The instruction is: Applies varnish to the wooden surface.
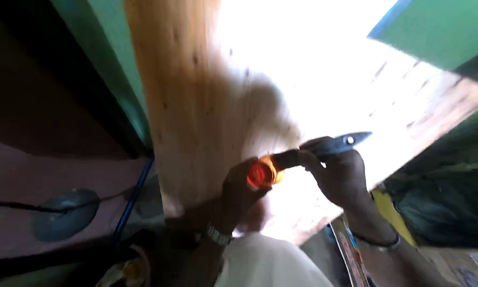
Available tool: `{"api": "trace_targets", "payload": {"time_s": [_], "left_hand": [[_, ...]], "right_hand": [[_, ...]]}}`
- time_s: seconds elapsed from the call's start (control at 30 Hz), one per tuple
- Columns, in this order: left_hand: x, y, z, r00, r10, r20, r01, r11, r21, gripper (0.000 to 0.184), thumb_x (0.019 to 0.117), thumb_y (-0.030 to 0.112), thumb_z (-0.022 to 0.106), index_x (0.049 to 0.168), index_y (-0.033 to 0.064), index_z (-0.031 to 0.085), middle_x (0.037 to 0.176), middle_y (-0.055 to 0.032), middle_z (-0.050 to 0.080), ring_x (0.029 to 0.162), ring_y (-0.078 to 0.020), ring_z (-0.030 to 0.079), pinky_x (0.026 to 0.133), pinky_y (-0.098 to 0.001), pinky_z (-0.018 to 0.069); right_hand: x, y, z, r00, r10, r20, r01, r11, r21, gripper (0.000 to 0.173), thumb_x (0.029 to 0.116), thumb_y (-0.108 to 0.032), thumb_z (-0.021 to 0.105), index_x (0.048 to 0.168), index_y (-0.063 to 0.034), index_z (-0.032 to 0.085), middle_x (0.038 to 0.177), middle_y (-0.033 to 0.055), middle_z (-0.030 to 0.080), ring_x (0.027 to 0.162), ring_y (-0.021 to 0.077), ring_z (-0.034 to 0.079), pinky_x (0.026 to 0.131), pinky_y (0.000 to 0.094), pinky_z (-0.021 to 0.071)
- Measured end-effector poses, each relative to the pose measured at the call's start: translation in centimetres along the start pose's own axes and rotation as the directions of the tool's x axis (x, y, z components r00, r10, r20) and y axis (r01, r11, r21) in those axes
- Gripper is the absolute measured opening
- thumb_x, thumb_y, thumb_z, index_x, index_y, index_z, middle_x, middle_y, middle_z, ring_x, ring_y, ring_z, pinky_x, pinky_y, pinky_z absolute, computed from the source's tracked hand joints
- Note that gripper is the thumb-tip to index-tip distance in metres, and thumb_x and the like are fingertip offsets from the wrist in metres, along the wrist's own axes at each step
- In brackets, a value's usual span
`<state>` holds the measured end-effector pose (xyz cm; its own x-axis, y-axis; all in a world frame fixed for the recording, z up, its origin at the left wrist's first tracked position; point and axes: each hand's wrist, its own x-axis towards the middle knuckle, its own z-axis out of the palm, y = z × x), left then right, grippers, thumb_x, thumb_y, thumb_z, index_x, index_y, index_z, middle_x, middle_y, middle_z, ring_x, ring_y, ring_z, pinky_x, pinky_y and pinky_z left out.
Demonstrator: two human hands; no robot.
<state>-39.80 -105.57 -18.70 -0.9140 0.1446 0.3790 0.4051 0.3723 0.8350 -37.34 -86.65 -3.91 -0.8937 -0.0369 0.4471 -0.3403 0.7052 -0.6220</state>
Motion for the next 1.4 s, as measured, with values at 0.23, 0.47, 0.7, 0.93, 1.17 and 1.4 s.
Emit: {"api": "trace_targets", "payload": {"time_s": [0.23,0.47,0.7,0.93,1.17,1.4], "left_hand": [[1.1,-2.7,-1.7,0.992,-0.112,-0.059,0.113,0.994,0.014,0.074,0.0734,0.046,0.088,0.134,0.0092,0.066,0.118,-0.0082,0.075,0.107,-0.0213,0.072,0.092,-0.0474,0.0594],[-2.6,-6.4,-3.9,0.952,-0.280,-0.126,0.293,0.952,0.090,0.073,0.0711,0.049,0.087,0.128,0.0076,0.069,0.111,-0.0104,0.075,0.102,-0.0249,0.073,0.090,-0.0503,0.0592],[-8.1,-8.9,-5.3,0.890,-0.428,-0.156,0.440,0.896,0.052,0.082,0.0727,0.043,0.090,0.137,0.0016,0.061,0.120,-0.0184,0.070,0.105,-0.0292,0.070,0.093,-0.0493,0.0570],[-10.9,-9.0,-6.5,0.845,-0.498,-0.195,0.507,0.862,-0.001,0.084,0.0712,0.039,0.091,0.138,-0.0016,0.059,0.125,-0.0215,0.068,0.115,-0.0309,0.067,0.102,-0.0484,0.0527],[-13.0,-9.4,-8.3,0.804,-0.554,-0.214,0.577,0.815,0.057,0.086,0.0745,0.040,0.090,0.143,0.0016,0.055,0.127,-0.0231,0.067,0.115,-0.0345,0.066,0.100,-0.0534,0.0530],[-13.8,-8.8,-9.2,0.813,-0.538,-0.225,0.560,0.827,0.047,0.083,0.0765,0.046,0.087,0.139,-0.0005,0.058,0.128,-0.0234,0.066,0.121,-0.0343,0.063,0.106,-0.0535,0.0484]], "right_hand": [[3.9,3.0,4.5,0.975,0.206,-0.081,-0.114,0.779,0.617,0.014,0.0993,-0.008,0.061,0.109,0.0017,0.066,0.089,0.0104,0.074,0.074,0.0206,0.074,0.071,0.0385,0.0657],[15.5,0.7,3.6,0.886,-0.463,-0.038,0.452,0.878,-0.160,0.021,0.0993,-0.020,0.067,0.110,-0.0023,0.073,0.109,0.0098,0.074,0.096,0.0145,0.072,0.087,0.0369,0.0616],[24.4,-3.5,0.3,0.740,-0.672,0.012,0.647,0.707,-0.287,0.021,0.1021,-0.020,0.064,0.109,-0.0024,0.073,0.112,0.0117,0.072,0.102,0.0160,0.071,0.092,0.0339,0.0593],[9.8,3.4,11.5,0.828,-0.479,0.291,0.560,0.690,-0.458,0.028,0.0990,-0.012,0.061,0.124,-0.0107,0.073,0.134,0.0153,0.066,0.120,0.0334,0.065,0.098,0.0509,0.0554],[4.7,5.1,15.8,0.840,-0.126,0.528,0.282,0.933,-0.224,0.029,0.0995,-0.014,0.058,0.121,-0.0026,0.073,0.117,0.0155,0.074,0.110,0.0292,0.070,0.098,0.0463,0.0553],[24.3,-4.4,3.5,0.822,-0.569,0.010,0.551,0.791,-0.264,0.024,0.1021,-0.023,0.063,0.111,-0.0016,0.070,0.109,0.0100,0.074,0.099,0.0150,0.072,0.092,0.0380,0.0590]]}}
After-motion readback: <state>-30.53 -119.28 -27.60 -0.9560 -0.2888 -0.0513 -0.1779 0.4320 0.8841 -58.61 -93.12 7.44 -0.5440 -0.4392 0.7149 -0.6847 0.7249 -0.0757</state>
